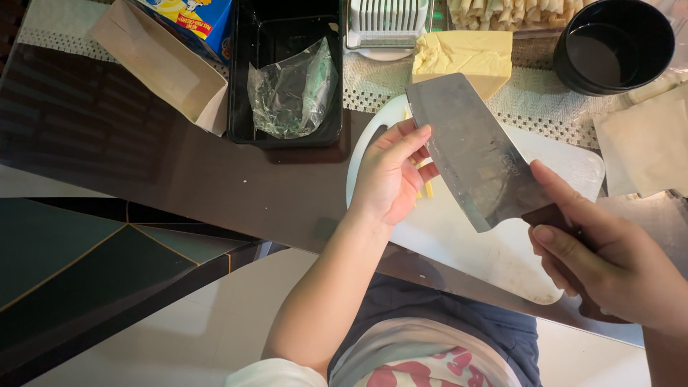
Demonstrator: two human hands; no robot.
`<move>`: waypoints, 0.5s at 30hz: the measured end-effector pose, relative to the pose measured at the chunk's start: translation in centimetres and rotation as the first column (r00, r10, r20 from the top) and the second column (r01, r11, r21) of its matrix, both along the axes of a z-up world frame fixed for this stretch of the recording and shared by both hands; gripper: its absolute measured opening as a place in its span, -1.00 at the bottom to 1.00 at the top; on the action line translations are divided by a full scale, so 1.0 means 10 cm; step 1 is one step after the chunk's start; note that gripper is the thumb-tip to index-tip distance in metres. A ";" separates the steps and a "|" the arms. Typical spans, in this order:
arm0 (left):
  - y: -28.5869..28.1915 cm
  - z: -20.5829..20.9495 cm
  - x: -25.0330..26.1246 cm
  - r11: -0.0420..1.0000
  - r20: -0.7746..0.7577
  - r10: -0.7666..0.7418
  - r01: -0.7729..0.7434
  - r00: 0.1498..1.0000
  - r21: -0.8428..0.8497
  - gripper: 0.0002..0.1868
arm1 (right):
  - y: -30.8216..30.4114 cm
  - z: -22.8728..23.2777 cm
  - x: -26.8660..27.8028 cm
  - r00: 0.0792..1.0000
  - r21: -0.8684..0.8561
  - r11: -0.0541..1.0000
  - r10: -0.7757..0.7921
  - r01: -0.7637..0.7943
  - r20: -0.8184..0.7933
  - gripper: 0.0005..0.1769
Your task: Cutting cheese into strips and wrapping them in spring roll wrappers.
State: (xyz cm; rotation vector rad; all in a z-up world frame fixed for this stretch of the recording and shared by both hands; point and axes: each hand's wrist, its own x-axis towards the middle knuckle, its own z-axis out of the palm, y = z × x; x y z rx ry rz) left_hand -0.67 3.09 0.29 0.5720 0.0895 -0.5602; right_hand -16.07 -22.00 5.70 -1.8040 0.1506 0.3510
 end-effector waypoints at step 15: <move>-0.05 -0.11 0.01 0.987 0.082 -0.132 0.138 0.988 -0.078 -0.84 | -0.07 0.03 0.00 0.998 -0.015 0.999 -0.035 0.036 0.044 -0.14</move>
